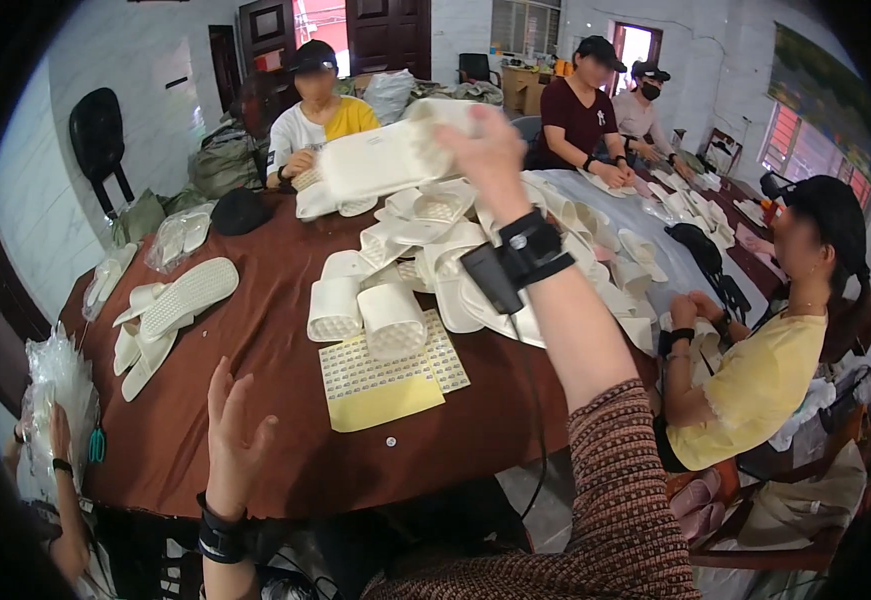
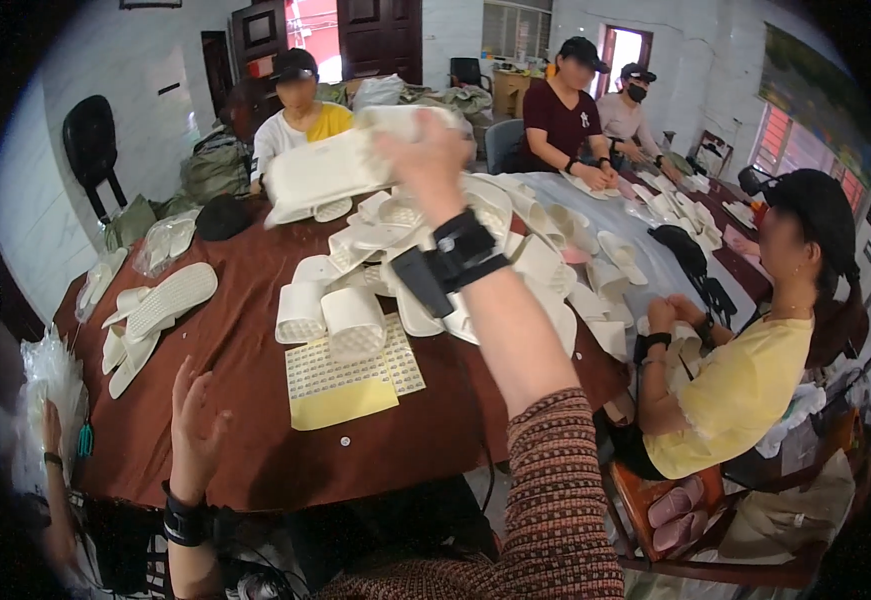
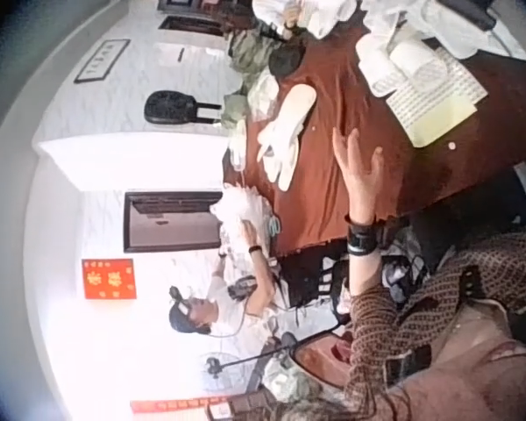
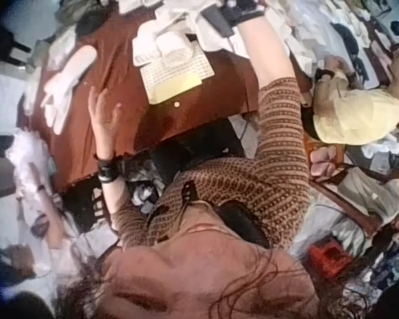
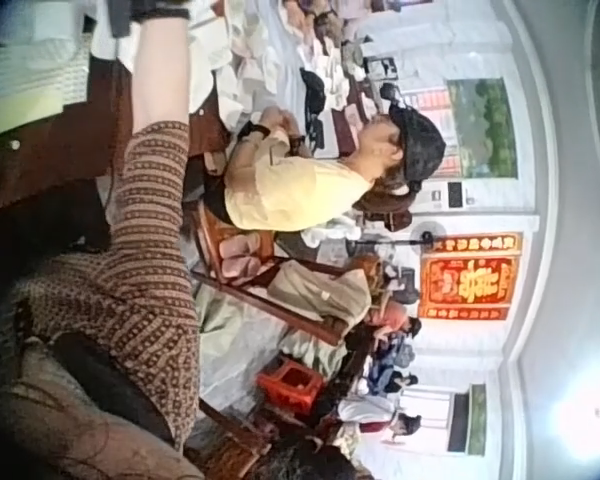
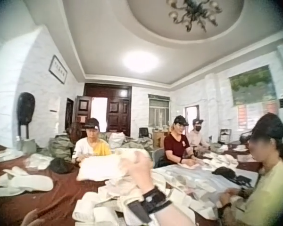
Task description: Applying size labels and inspecting slippers in a manufacturing workshop.
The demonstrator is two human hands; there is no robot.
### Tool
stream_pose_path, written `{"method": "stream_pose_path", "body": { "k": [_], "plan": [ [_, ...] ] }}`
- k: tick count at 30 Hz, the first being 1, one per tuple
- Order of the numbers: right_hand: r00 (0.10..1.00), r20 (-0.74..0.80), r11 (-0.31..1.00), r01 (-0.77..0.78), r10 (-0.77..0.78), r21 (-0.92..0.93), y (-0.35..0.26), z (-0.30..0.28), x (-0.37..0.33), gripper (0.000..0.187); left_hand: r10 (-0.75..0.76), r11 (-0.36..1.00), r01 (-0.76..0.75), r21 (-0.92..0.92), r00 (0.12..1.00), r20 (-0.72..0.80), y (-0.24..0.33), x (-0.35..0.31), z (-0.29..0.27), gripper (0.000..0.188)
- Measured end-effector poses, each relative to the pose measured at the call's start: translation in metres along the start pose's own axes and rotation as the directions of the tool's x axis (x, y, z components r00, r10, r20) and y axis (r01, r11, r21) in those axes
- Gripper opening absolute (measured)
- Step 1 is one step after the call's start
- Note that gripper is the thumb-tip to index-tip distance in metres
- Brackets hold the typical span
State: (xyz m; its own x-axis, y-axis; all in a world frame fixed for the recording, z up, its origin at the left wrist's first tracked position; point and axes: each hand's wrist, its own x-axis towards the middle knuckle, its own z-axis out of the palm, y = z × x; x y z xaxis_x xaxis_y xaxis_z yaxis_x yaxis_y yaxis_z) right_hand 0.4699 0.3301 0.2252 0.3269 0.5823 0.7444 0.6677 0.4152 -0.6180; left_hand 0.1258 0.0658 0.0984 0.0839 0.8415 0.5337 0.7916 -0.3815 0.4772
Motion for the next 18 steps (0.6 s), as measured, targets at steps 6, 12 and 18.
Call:
{"method": "stream_pose_path", "body": {
  "k": [6, 12, 18],
  "plan": [
    [1.0, -0.019, 0.93, 0.015, -0.024, -0.367, 0.119, -0.026, 0.013, 0.067, -0.104, 0.993, 0.101, 0.058, 0.993, 0.048, -0.02, -0.032, -0.013, 0.052],
    [0.978, 0.191, 0.942, -0.017, 0.085, -0.335, 0.161, -0.034, -0.018, 0.048, -0.172, 0.985, 0.171, 0.019, 0.982, 0.076, -0.034, -0.051, -0.013, 0.051],
    [0.982, 0.191, 0.968, 0.041, 0.007, -0.247, 0.144, -0.04, -0.033, 0.04, -0.181, 0.982, 0.186, -0.031, 0.977, 0.111, -0.03, -0.05, -0.012, 0.051]
  ]
}}
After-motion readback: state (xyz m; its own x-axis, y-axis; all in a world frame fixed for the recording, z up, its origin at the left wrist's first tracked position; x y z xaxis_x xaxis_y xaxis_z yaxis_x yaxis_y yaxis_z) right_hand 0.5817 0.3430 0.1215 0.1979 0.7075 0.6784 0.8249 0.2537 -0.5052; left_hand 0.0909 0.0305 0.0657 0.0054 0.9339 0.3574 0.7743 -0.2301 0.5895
